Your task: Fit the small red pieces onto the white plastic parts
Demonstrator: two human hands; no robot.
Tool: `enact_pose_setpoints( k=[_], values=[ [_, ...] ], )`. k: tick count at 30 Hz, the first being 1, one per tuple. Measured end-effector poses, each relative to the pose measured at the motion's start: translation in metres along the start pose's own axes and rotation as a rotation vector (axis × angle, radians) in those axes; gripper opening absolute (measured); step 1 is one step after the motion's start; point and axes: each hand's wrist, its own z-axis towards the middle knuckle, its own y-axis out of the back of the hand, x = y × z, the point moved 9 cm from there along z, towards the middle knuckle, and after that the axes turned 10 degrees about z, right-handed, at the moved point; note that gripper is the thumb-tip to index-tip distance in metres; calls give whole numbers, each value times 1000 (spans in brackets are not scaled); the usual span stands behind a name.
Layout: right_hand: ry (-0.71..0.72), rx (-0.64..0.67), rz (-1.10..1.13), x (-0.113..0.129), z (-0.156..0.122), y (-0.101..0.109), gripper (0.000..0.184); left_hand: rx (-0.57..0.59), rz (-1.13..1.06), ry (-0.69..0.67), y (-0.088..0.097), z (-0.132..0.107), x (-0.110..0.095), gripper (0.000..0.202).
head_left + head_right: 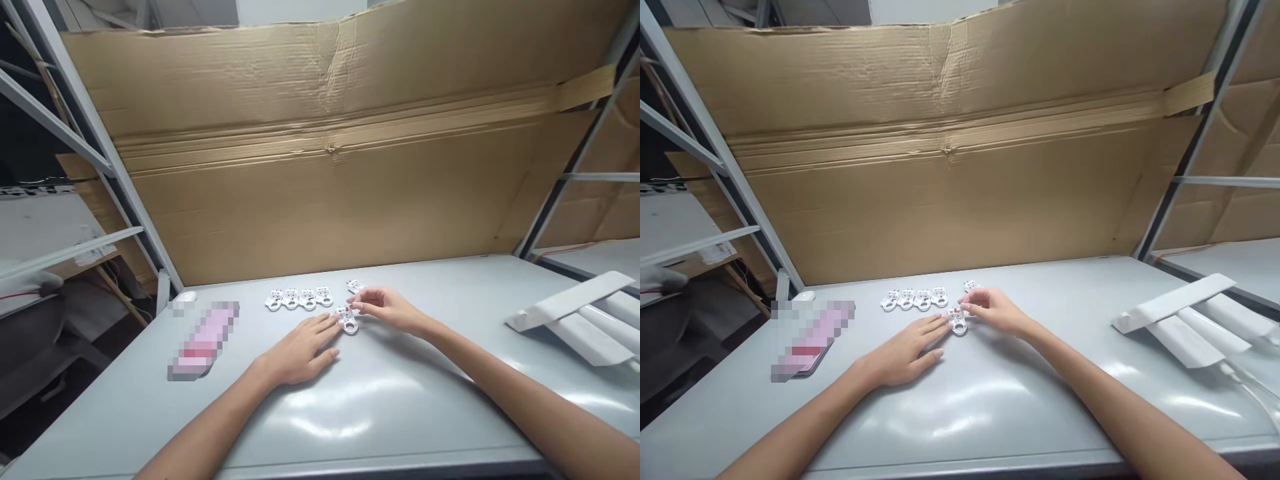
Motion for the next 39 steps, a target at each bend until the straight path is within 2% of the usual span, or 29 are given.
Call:
enact_pose_setpoints(
  k=[3,6,11,13,17,24,27,31,34,36,39],
  values=[
    [123,-81,-382,10,-2,18,26,-10,1,10,2,0,1,50],
    [211,-51,-619,17,-7,19,16,-19,23,25,3,-1,3,48],
    [216,63,-676,17,-10,10,12,-74,54,14,11,-2,0,41],
    [206,62,-684,16,-10,13,14,-88,55,10,13,-3,-2,41],
    [189,47,-706,14,-11,21,23,-35,43,-1,9,-3,-3,48],
    [-2,33,-800,4,-11,17,18,-21,26,-8,7,-3,-3,48],
    [-31,28,-771,-1,-10,11,17,-20,27,-1,8,-2,-3,47],
    [15,37,-729,0,-9,3,17,-16,52,4,10,-2,-4,45],
    [33,-4,-639,4,-7,3,17,-21,71,7,11,-1,-5,43],
    [3,-28,-479,3,-6,4,17,-27,75,8,11,-1,-5,43],
    [-72,-71,-80,-2,-6,3,23,-33,81,2,11,-1,-5,43]
  ],
)
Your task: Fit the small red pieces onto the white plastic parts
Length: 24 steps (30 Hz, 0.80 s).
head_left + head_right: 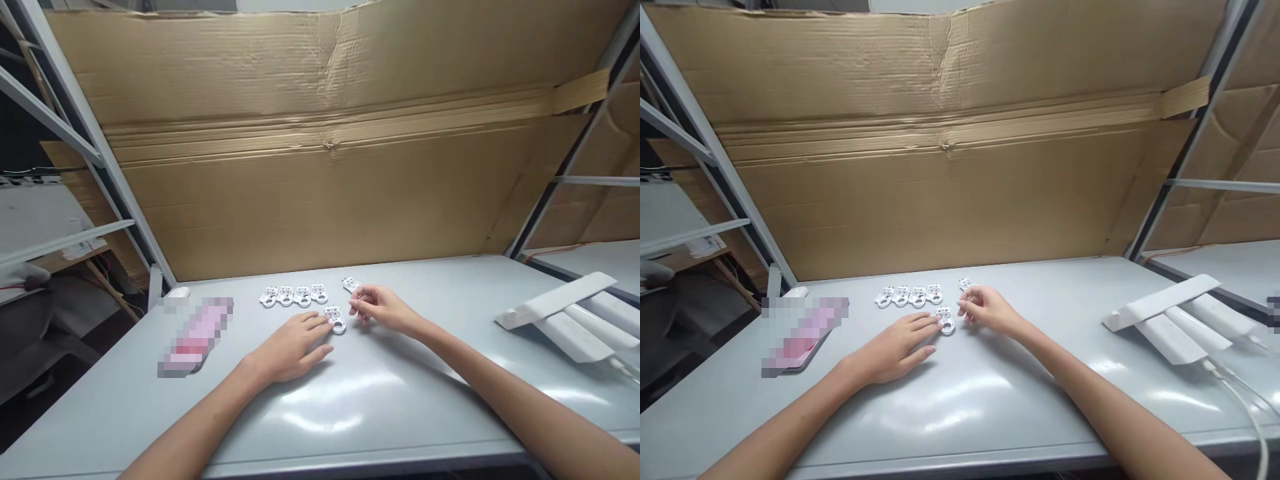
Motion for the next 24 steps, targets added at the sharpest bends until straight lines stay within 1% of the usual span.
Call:
enact_pose_setpoints(
  k=[3,4,7,11,14,18,21,24],
  values=[
    [-95,-28,369,-8,-1,-5,39,-6,12,-8,-1,0,0,43],
    [-132,-31,458,-11,-2,-8,41,-6,16,-10,-1,0,0,43],
    [-244,-37,650,-19,-3,-16,28,-6,28,-7,-2,1,0,43],
    [-343,-59,782,-24,-4,-22,12,-1,20,-5,-1,1,-1,43],
    [-361,-49,796,-25,-3,-23,7,3,16,2,-1,1,0,44],
    [-287,-27,752,-22,-2,-19,12,-1,27,-4,-1,1,0,43],
    [-220,4,610,-17,-2,-18,19,-8,27,-12,-1,1,-1,42],
    [-109,25,352,-9,-1,-17,28,2,27,-9,-2,1,0,43]
  ],
)
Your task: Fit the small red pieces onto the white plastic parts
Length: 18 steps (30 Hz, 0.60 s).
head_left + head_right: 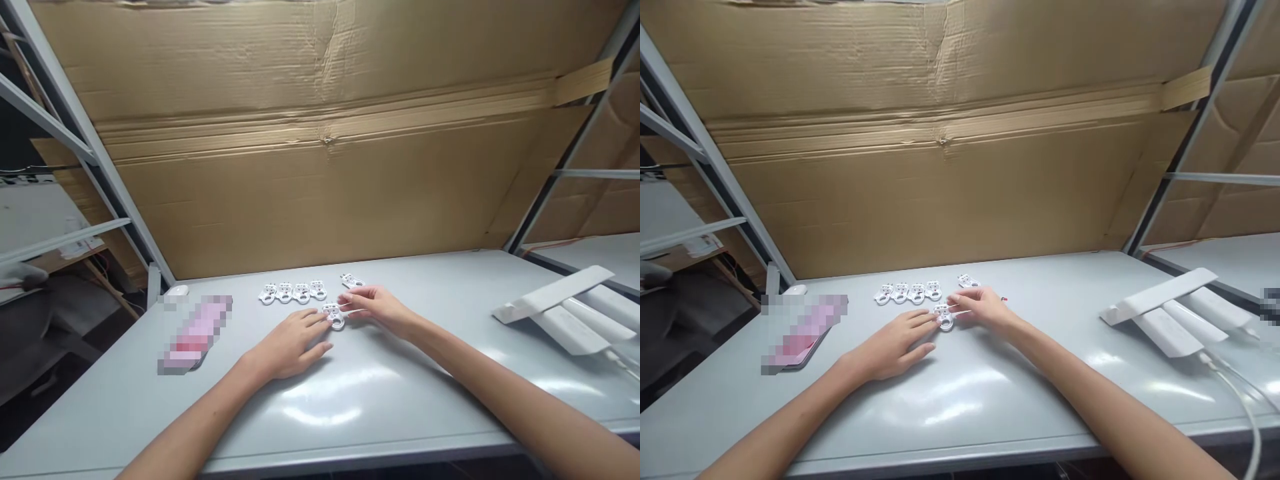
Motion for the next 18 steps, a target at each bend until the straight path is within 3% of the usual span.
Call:
enact_pose_setpoints(
  k=[5,18],
  values=[
    [192,-59,-368,14,0,-1,26,19,7,8,-2,0,1,44],
    [464,-100,-658,19,-3,-11,16,-2,-68,-13,4,1,-5,38]
  ],
)
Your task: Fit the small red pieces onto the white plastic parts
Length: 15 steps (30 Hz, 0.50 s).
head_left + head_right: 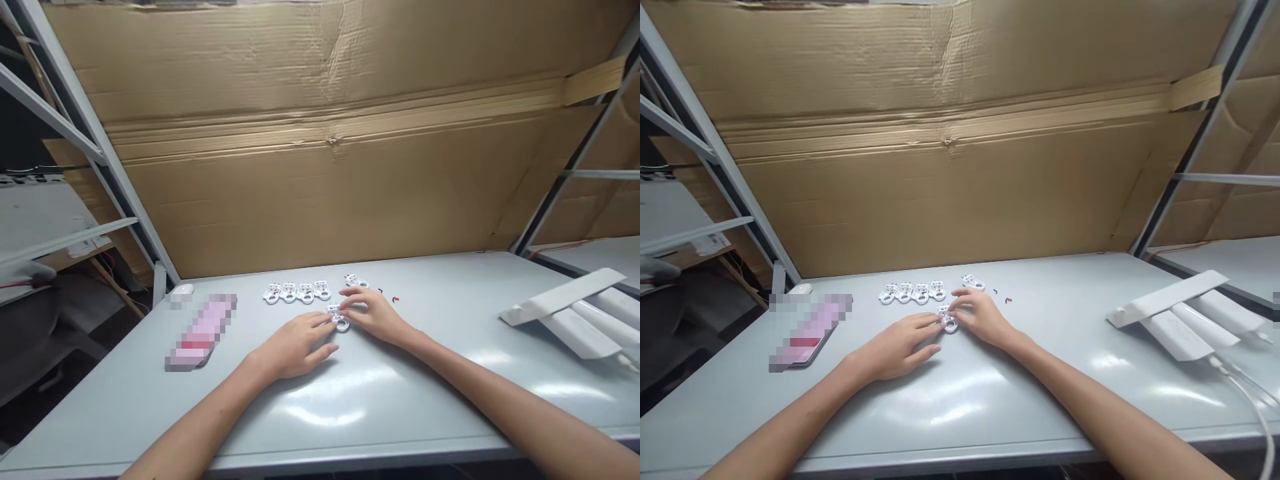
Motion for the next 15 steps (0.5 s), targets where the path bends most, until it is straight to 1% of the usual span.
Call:
enact_pose_setpoints(
  k=[3,7,15],
  values=[
    [9,44,-52,-2,0,-5,17,3,-9,4,-1,0,1,37],
    [-2,74,-72,-4,0,-6,17,6,2,9,-1,-1,1,38],
    [45,92,-80,-1,1,-10,20,-22,13,1,-1,-1,2,38]
  ],
)
